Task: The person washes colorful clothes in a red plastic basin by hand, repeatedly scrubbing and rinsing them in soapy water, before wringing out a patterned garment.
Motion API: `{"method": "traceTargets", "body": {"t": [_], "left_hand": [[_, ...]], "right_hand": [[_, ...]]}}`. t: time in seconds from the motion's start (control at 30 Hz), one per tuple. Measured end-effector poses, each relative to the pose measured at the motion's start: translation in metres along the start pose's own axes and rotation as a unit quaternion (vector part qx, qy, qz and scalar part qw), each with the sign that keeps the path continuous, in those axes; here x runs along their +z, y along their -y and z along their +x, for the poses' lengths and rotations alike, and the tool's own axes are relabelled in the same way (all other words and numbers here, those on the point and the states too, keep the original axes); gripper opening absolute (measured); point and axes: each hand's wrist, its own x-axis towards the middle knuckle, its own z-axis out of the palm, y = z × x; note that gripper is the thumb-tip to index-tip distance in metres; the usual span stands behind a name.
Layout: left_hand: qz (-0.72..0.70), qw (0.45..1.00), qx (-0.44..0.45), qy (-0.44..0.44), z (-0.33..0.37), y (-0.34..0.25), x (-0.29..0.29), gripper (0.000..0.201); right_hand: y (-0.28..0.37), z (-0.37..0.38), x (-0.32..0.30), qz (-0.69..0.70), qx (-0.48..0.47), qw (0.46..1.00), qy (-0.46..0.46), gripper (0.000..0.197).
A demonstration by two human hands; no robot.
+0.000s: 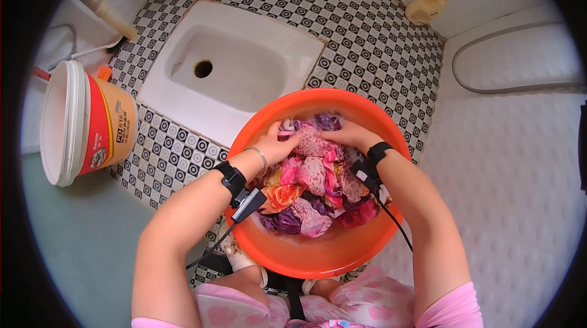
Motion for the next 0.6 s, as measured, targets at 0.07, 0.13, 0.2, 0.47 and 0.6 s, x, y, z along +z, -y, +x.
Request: {"method": "traceTargets", "body": {"t": [0.07, 0.13, 0.2, 0.47, 0.6], "left_hand": [[-0.035, 0.995, 0.087, -0.041, 0.002, 0.018, 0.01, 0.096], [-0.067, 0.997, 0.027, 0.0, -0.017, 0.01, -0.002, 0.097], [0.024, 0.998, 0.044, 0.043, -0.04, 0.002, -0.004, 0.096], [0.225, 0.926, 0.262, 0.15, -0.151, -0.02, 0.042, 0.067], [0.291, 0.897, 0.207, 0.259, -0.168, -0.011, 0.074, 0.051]], "right_hand": [[0.008, 0.003, 0.013, -0.042, -0.082, 0.996, 0.013, 0.069], [0.026, -0.013, 0.029, -0.046, -0.084, 0.992, 0.077, 0.061], [0.057, -0.051, 0.027, -0.109, -0.105, 0.981, 0.121, 0.053], [0.059, -0.226, -0.006, -0.291, -0.178, 0.926, 0.162, 0.049], [0.022, -0.237, 0.015, -0.244, -0.16, 0.944, 0.152, 0.047]]}}
